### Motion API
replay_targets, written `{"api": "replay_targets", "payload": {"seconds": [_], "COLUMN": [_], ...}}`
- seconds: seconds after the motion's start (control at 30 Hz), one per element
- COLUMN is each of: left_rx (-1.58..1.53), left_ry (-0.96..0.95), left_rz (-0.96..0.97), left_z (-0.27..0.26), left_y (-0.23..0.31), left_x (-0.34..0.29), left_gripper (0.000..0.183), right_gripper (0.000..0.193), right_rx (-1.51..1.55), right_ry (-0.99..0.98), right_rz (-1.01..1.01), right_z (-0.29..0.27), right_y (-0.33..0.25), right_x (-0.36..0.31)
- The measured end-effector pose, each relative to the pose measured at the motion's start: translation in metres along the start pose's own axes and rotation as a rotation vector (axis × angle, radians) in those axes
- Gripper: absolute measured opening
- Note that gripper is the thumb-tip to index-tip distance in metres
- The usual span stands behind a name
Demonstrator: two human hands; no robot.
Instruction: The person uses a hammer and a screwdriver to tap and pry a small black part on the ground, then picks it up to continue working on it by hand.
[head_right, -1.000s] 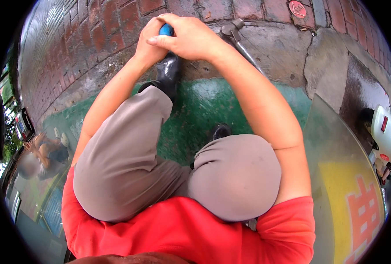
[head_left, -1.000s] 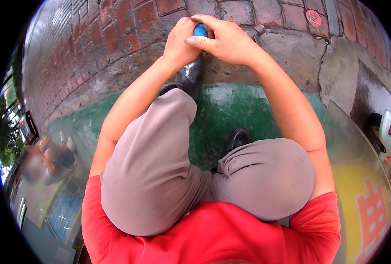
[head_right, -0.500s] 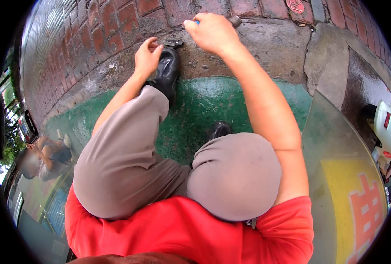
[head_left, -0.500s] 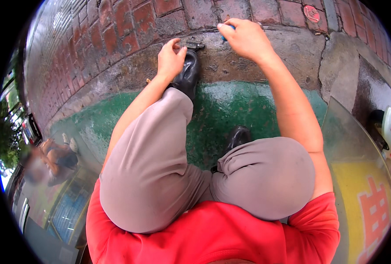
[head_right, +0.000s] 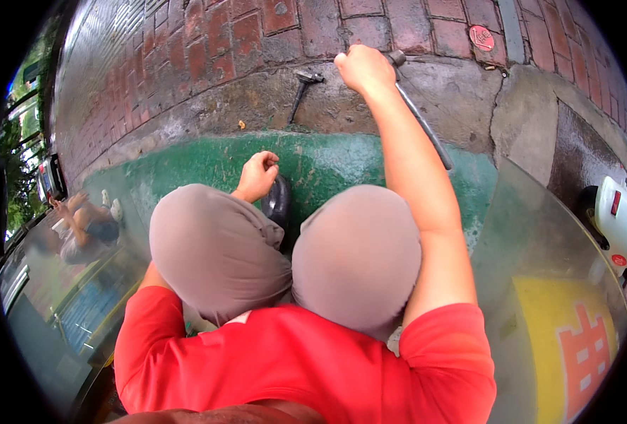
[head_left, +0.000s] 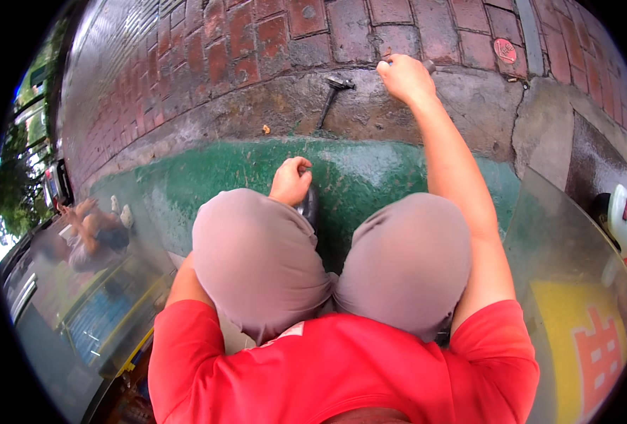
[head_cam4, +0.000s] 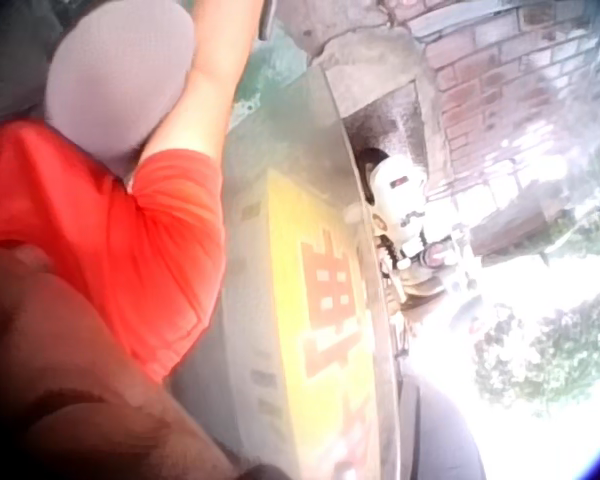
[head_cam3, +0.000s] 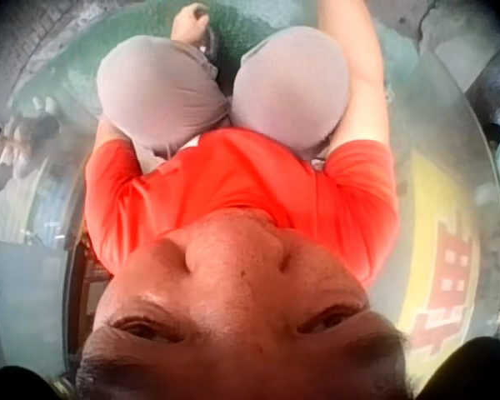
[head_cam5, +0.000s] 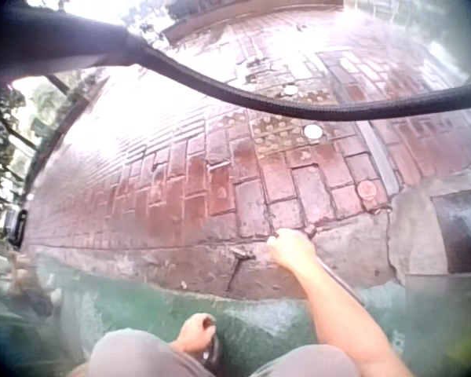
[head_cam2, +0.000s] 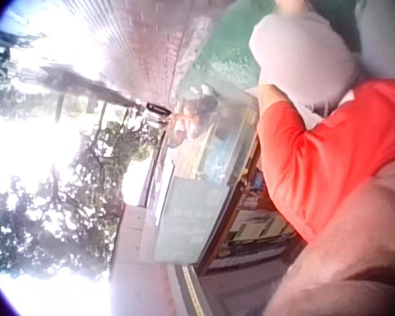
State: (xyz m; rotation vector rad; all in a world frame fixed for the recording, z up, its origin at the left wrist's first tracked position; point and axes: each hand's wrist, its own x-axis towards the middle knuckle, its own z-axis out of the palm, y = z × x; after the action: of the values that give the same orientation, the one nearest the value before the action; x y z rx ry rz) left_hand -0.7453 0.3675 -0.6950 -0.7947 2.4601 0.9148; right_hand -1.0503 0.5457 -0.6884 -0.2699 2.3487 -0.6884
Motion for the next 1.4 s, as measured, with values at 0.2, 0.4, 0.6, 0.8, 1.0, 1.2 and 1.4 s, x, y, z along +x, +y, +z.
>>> {"api": "replay_targets", "payload": {"seconds": [0.2, 0.4, 0.6, 0.8, 1.0, 1.2, 1.4], "left_rx": [-0.102, 0.217, 0.378, 0.014, -0.976, -1.174, -1.471], "left_ry": [0.198, 0.217, -0.030, -0.039, -0.406, -0.526, -0.677], "left_rz": [0.146, 0.182, 0.084, 0.124, -0.071, -0.077, -0.046], "left_z": [0.020, 0.019, 0.028, 0.023, -0.020, -0.038, -0.026], "left_y": [0.022, 0.021, 0.037, 0.018, 0.026, 0.020, 0.013], "left_x": [0.063, 0.147, 0.210, 0.190, 0.113, 0.073, 0.069], "left_gripper": [0.018, 0.034, 0.047, 0.040, 0.030, 0.030, 0.033], "right_gripper": [0.043, 0.045, 0.049, 0.045, 0.028, 0.030, 0.026], "right_rx": [-0.064, 0.218, 0.196, -0.132, -0.007, 0.100, 0.202], "right_ry": [0.112, 0.102, -0.048, -0.312, -0.407, -0.570, -0.564], "right_rz": [-0.136, -0.127, -0.154, -0.202, -0.222, -0.086, -0.027], "right_z": [0.017, -0.017, -0.070, -0.089, -0.022, 0.004, -0.003], "right_y": [0.015, 0.046, 0.019, -0.038, -0.029, -0.035, -0.051], "right_x": [-0.004, -0.023, -0.073, -0.079, -0.065, -0.065, -0.079]}}
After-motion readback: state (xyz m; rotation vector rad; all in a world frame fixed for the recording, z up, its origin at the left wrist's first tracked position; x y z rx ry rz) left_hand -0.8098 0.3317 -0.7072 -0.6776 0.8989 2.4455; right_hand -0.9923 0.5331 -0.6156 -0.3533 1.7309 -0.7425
